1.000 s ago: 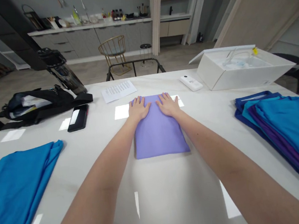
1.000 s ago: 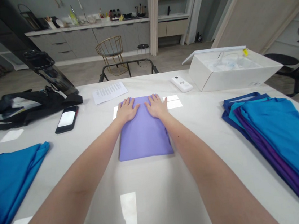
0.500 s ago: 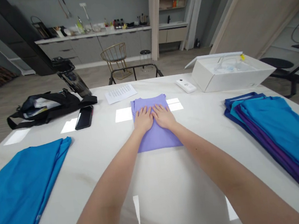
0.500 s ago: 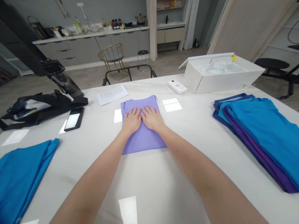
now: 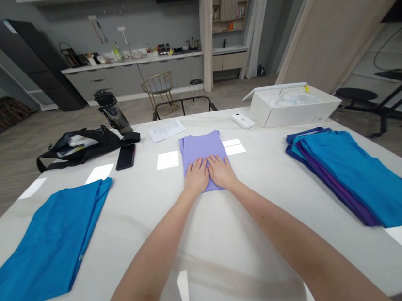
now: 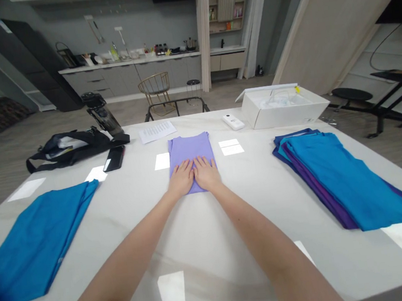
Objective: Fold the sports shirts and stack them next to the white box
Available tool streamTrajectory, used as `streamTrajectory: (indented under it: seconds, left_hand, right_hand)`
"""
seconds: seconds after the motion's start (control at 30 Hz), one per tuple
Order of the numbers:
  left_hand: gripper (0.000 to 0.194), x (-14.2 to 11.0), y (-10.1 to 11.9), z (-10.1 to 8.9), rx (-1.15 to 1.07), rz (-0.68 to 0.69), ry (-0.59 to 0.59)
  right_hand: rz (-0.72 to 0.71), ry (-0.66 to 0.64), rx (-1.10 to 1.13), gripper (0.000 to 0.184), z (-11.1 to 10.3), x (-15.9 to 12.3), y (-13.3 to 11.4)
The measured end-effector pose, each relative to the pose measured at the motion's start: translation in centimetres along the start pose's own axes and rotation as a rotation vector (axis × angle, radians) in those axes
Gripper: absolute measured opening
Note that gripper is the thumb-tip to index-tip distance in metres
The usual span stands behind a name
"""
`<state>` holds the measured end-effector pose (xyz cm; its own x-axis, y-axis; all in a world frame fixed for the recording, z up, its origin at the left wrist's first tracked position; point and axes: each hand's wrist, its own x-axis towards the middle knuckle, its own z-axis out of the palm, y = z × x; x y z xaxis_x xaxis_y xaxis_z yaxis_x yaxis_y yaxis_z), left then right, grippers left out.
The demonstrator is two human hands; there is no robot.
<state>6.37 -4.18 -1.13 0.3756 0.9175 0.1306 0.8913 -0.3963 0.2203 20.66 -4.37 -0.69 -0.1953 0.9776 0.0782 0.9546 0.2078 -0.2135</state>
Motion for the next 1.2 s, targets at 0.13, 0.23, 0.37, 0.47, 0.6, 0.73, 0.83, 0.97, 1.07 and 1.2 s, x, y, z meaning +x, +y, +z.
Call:
streamTrajectory:
  seconds: [0.13,0.23,0.37,0.47,0.6,0.73,0.83,0.97,1.07,1.2]
  left_hand:
    - [0.064,-2.9,-0.9,-0.5,0.045,-0.06,-0.002]
    - [0.066,-4.5,-1.0,-1.1,0.068,-0.088,-0.012]
    - [0.061,-6.4,0.1,-1.3,0.07,0.04,-0.018]
    - [0.061,-8.1,0.7,-1.4,0.031,0.18,-0.082]
    - [0.06,-10.8,0.2,-2.0,0.042,0.186,-0.117]
    - [0.059,-12.8,-0.5,-3.0,0.058,0.1,-0.134]
    - [0.057,-13.9,-0.9,-3.7,0.085,0.007,-0.124]
    - [0.05,-15.2,-1.4,-4.9,0.172,-0.032,-0.073]
    - [0.04,-15.3,-1.4,-5.9,0.262,-0.02,-0.036]
    - [0.039,-13.9,-0.7,-6.7,0.324,-0.026,-0.036]
  right_hand:
    - [0.073,-0.018,-0.016,0.064,-0.3,-2.2,1.3]
    - [0.112,-0.036,-0.041,0.065,-1.0,-3.6,1.7]
    - [-0.051,-0.03,-0.06,0.06,-1.2,-5.8,0.1]
    - [-0.163,-0.094,-0.046,0.06,-1.0,-7.9,-1.0]
    - [-0.118,-0.136,-0.047,0.06,-1.4,-10.3,-0.7]
    - [-0.03,-0.173,-0.041,0.061,-2.5,-12.2,0.7]
    - [0.045,-0.186,-0.058,0.064,-3.1,-13.5,2.2]
    - [0.083,-0.183,-0.097,0.064,-3.9,-15.2,4.2]
    - [0.093,-0.114,-0.107,0.055,-4.5,-15.7,4.7]
    - [0.142,0.022,-0.126,0.044,-4.9,-15.4,3.4]
